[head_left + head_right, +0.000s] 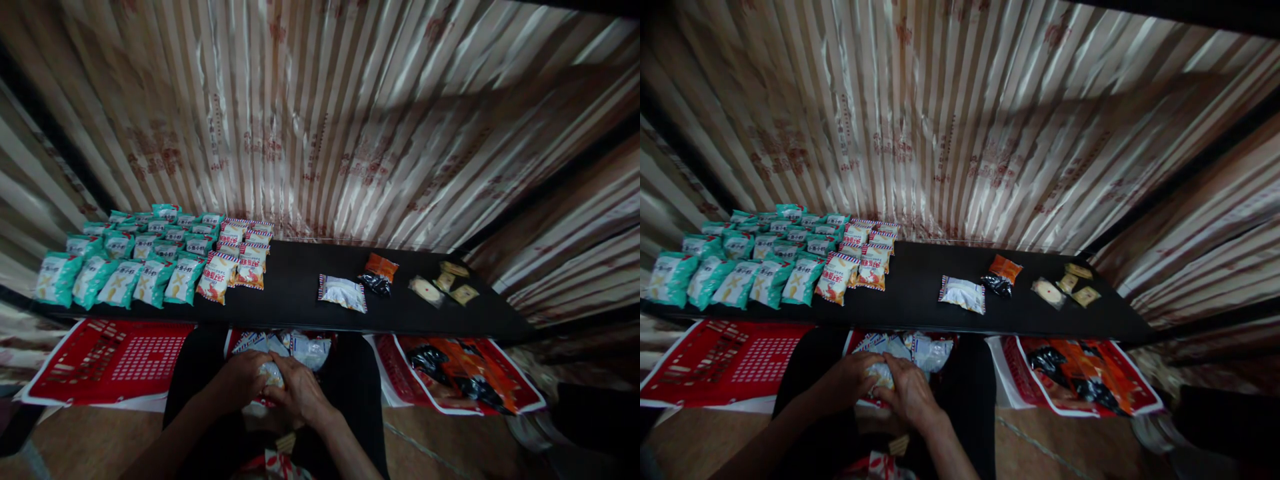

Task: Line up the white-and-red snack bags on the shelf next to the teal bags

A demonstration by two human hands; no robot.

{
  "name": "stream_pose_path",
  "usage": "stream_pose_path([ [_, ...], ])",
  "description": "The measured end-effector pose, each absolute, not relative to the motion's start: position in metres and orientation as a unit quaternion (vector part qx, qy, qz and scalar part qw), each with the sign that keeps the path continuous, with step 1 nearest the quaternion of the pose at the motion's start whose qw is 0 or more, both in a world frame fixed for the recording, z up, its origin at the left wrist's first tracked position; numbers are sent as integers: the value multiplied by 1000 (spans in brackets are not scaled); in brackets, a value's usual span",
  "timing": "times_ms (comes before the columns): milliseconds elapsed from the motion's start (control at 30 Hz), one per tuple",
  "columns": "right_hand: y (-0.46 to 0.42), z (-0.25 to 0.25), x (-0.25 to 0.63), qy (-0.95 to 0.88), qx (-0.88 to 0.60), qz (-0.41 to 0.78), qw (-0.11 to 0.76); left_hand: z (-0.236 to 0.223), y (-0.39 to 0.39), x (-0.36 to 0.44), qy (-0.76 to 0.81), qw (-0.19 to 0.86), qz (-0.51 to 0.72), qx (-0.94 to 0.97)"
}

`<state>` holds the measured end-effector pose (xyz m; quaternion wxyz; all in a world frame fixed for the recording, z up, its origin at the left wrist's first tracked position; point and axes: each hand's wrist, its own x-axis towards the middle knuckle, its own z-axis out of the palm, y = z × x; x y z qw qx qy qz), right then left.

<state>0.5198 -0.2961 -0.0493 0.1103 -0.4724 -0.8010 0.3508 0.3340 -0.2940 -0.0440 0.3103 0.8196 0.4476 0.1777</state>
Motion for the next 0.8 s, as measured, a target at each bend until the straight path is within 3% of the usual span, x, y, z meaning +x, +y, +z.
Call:
stream_pose_path([
  [200,-299,-51,524,-793,-448,383,154,-17,-286,325,448,410,200,769],
  [500,-297,-40,524,-764,-469,413,163,-12,-277,317,466,411,129,773],
  [800,-298,-36,525,-691,-485,489,218,-8,-270,310,471,437,141,753],
])
